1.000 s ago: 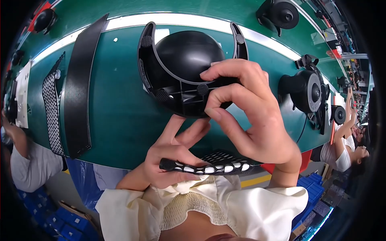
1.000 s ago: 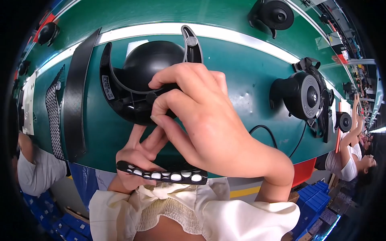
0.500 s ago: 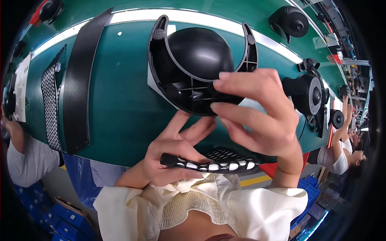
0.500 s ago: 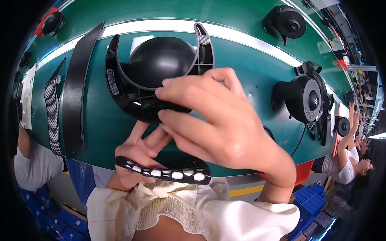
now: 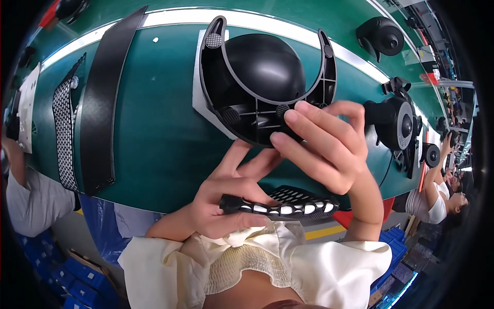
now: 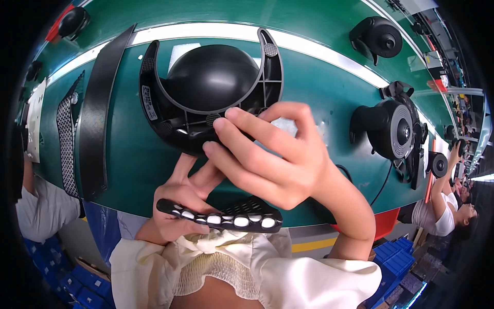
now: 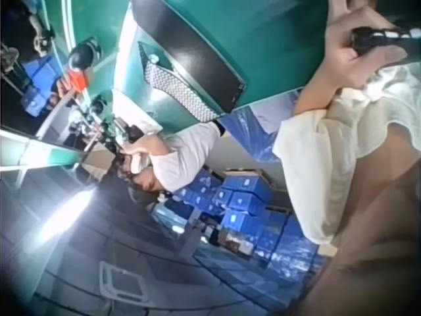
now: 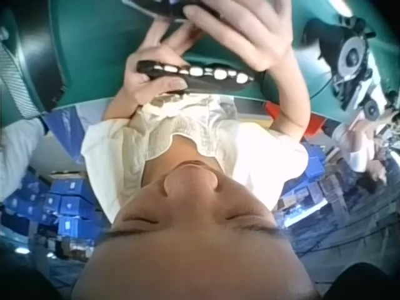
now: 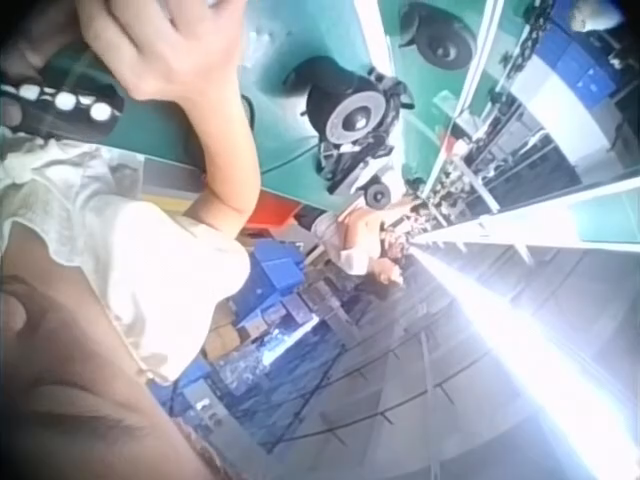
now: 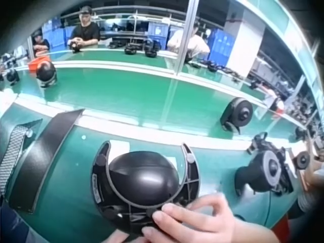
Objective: Assembling components of a headset by manually fitting plastic housings and foam padding at a factory workstation.
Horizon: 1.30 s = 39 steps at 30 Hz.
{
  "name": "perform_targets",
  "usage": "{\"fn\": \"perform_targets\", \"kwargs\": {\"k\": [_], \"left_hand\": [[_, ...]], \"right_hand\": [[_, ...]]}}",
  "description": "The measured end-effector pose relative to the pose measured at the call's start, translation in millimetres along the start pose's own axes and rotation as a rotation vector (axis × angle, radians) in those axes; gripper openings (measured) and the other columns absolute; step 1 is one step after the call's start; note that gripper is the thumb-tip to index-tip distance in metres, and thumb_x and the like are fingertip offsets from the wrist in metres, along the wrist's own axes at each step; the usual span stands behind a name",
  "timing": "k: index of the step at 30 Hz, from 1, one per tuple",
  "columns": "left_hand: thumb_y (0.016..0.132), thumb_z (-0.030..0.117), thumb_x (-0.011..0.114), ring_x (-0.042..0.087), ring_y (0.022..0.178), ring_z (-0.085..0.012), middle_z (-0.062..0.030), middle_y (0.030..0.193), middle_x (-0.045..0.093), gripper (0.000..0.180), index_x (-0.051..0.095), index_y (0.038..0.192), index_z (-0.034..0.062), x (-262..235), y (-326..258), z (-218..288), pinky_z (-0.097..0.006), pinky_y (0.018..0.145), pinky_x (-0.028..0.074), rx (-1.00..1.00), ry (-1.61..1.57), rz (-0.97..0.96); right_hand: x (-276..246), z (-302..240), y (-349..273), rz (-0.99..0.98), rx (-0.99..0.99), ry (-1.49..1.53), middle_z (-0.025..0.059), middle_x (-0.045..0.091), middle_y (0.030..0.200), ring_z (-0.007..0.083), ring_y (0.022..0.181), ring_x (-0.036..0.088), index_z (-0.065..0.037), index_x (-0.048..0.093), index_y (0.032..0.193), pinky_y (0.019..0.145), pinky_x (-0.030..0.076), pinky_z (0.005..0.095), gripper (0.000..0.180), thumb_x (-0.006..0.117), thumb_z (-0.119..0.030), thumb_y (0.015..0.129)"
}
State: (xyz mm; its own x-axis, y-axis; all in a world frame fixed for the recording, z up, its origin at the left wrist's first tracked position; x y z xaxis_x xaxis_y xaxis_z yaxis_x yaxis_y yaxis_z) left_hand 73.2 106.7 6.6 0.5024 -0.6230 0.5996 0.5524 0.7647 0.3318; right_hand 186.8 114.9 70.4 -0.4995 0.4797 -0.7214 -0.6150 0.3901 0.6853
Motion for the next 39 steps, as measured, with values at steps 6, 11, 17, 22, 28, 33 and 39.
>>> {"fn": "perform_targets", "kwargs": {"k": [6, 11, 17, 22, 28, 33, 39], "left_hand": [[0.072, -0.001, 0.062, 0.024, 0.124, -0.0403, -0.0234, 0.134, 0.012, 0.012, 0.06, 0.084, -0.0035, -1.5, -1.6, -3.8, -0.046, 0.1, 0.019, -0.074, -0.014, 0.026], [0.071, -0.004, 0.061, 0.029, 0.122, -0.0402, -0.0259, 0.129, 0.024, 0.015, 0.057, 0.086, -0.0041, -5.4, -2.7, -0.5, -0.044, 0.096, 0.028, -0.089, 0.048, 0.096], [0.074, 0.002, 0.061, 0.055, 0.084, -0.0111, -0.0068, 0.091, 0.058, 0.025, 0.053, 0.098, 0.0006, -16.2, -5.7, 4.0, -0.022, 0.075, 0.043, -0.228, 0.436, 0.4], [0.072, 0.003, 0.064, 0.06, 0.074, -0.0111, -0.0069, 0.083, 0.063, 0.024, 0.058, 0.094, -0.0006, -15.5, -7.0, 7.3, -0.021, 0.065, 0.046, -0.261, 0.569, 0.355], [0.07, 0.002, 0.066, 0.063, 0.065, -0.0111, -0.0077, 0.076, 0.065, 0.017, 0.062, 0.087, -0.0015, -7.3, -1.8, 12.1, -0.019, 0.058, 0.048, -0.161, 0.778, 0.238], [0.07, 0.001, 0.066, 0.063, 0.064, -0.0109, -0.0091, 0.075, 0.065, 0.019, 0.061, 0.088, -0.0023, -7.9, -5.0, 6.7, -0.019, 0.057, 0.048, -0.155, 0.722, 0.32], [0.07, -0.002, 0.064, 0.06, 0.08, -0.0162, -0.0126, 0.088, 0.062, 0.02, 0.06, 0.089, -0.0028, -6.0, 4.1, 6.4, -0.023, 0.071, 0.046, -0.185, 0.639, 0.213]], "right_hand": [[-2.3, 7.3, -0.9, -0.003, -0.022, 0.096, 0.0078, 0.061, 0.081, 0.0188, 0.077, 0.06, -0.003, 0.063, 0.08, 0.063, 0.042, 0.0235, 0.022, 0.064, -0.016, 0.063], [-15.5, 29.5, -8.9, 0.037, 0.295, 0.437, 0.0177, 0.06, 0.091, 0.0243, 0.076, 0.06, 0.003, 0.062, 0.088, 0.061, 0.045, 0.0268, 0.021, 0.059, -0.003, 0.069], [-31.8, 21.3, -0.6, -0.074, 0.502, 0.445, 0.0086, 0.054, 0.072, 0.0186, 0.06, 0.05, 0.0, 0.061, 0.077, 0.053, 0.04, 0.0261, 0.017, 0.065, 0.0, 0.061], [-15.6, 9.8, 1.0, -0.245, 0.55, 0.468, 0.0053, 0.055, 0.076, 0.0191, 0.066, 0.049, -0.005, 0.061, 0.073, 0.059, 0.037, 0.0274, 0.026, 0.074, -0.012, 0.052], [-18.0, 0.2, -1.5, -0.266, 0.547, 0.445, 0.0046, 0.058, 0.074, 0.0191, 0.065, 0.051, -0.004, 0.06, 0.074, 0.057, 0.036, 0.0276, 0.028, 0.074, -0.01, 0.051], [-24.8, -9.2, -8.9, -0.183, 0.336, 0.279, 0.0083, 0.057, 0.077, 0.0198, 0.066, 0.053, 0.001, 0.056, 0.077, 0.057, 0.035, 0.0275, 0.023, 0.064, -0.01, 0.059], [-35.6, 47.5, -30.2, 0.095, 0.866, 0.567, 0.0177, 0.049, 0.11, 0.0252, 0.095, 0.054, 0.003, 0.058, 0.08, 0.075, 0.046, 0.0307, 0.009, 0.062, 0.001, 0.071]]}}
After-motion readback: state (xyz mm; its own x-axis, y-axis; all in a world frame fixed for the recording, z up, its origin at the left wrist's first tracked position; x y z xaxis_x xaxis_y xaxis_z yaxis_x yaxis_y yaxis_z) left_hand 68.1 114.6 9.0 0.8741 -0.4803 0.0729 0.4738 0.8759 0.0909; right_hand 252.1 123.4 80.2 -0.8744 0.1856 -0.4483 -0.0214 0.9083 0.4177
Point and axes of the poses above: each hand's wrist, its own y-axis towards the middle knuckle, its own x-axis out of the palm, z = x × y, the point moved 6 cm from there along y, towards the middle knuckle
